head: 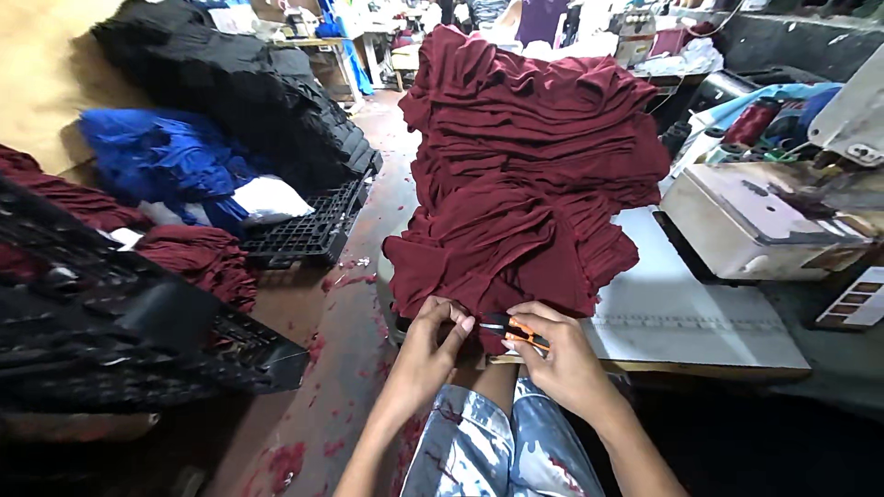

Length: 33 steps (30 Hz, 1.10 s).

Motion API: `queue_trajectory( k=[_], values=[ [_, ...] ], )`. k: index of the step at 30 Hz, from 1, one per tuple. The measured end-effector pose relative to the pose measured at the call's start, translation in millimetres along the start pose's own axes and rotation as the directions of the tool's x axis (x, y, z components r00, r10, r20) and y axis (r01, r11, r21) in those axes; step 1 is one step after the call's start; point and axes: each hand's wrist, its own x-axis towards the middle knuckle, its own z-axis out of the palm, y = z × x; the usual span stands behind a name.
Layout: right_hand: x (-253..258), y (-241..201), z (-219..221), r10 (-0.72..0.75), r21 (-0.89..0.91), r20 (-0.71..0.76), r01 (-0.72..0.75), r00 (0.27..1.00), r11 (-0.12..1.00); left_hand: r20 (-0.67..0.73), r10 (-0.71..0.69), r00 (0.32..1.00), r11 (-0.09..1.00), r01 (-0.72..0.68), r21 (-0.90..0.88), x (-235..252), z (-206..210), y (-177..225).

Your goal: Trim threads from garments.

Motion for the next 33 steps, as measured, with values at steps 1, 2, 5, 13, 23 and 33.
queue_trajectory(
  k=[1, 2, 5, 13, 23, 33],
  values=[
    [1, -3, 2, -0.007, -0.034, -0.014, 0.007, 1.000, 0.999, -0.003, -0.002, 1.000, 1.000, 0.002, -0.004, 0, 0, 0],
    [3, -5, 4, -0.017, -0.062, -0.032, 0.015, 0.999, 0.998, -0.007, 0.001, 1.000, 1.000, -0.001, -0.005, 0, 1, 0],
    [7, -2, 8, -0.052, -0.074, -0.091, 0.045, 0.995, 0.996, 0.072, 0.045, 0.996, 0.998, -0.047, 0.034, -3, -8, 0],
    [5, -9, -5, 0.058, 0.151, -0.239, -0.022, 0.969, 0.988, 0.389, 0.194, 0.900, 0.881, -0.335, 0.335, -23, -57, 22],
    [13, 1, -6, 0.082, 0.080, -0.045, -0.078, 0.996, 0.994, -0.127, 0.437, 0.890, 0.825, -0.340, 0.452, 3, -1, -27],
    [25, -12, -42, 0.039, 0.480, 0.031, -0.049, 0.999, 0.876, 0.016, 0.339, 0.941, 0.941, -0.338, -0.010, 7, -42, -3]
  ],
)
